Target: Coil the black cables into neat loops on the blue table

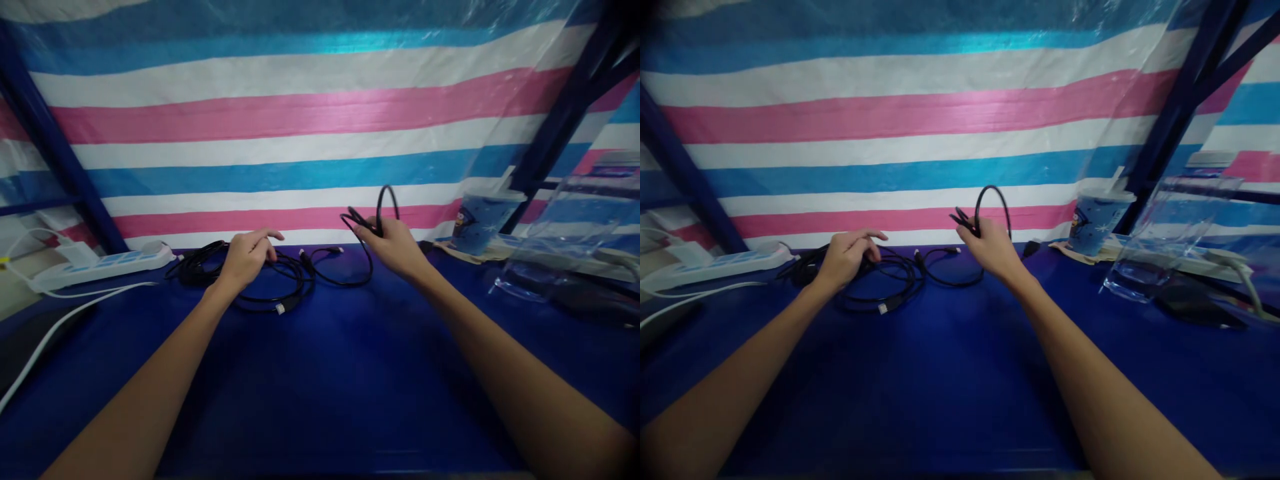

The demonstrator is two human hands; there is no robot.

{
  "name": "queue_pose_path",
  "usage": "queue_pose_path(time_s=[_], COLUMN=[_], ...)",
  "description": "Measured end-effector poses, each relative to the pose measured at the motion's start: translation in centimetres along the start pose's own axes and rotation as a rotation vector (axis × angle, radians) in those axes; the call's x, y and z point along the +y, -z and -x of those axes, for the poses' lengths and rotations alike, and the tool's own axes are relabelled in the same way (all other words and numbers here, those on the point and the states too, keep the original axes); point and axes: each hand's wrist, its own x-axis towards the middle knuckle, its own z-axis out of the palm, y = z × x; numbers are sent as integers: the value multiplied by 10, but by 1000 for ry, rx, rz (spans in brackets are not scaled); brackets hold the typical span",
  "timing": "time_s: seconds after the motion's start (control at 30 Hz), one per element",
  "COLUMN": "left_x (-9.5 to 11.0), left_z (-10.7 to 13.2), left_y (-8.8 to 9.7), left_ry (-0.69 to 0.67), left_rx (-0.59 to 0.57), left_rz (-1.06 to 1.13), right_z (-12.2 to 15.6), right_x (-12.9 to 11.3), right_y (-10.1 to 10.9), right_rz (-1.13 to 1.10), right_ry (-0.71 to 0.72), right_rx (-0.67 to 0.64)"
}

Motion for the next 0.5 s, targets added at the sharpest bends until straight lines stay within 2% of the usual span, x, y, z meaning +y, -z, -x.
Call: queue_pose_path(time_s=[0.1,0.17,0.23,0.3,0.37,0.5], left_x=[-5,-11,-16,-19,-18,-10], left_z=[3,4,4,4,3,3], left_y=[-1,-6,-10,-13,-13,-12], left_ry=[70,96,102,100,99,109], left_rx=[-378,-509,-508,-436,-375,-307], left_rz=[-86,-206,-250,-249,-239,-177], right_z=[2,5,9,14,18,21], right_x=[1,4,7,8,7,3], right_y=[-3,-9,-19,-32,-42,-49], right_rz=[85,108,167,253,316,328], right_ry=[2,61,143,205,219,171], right_rx=[-159,-346,-548,-669,-693,-647])
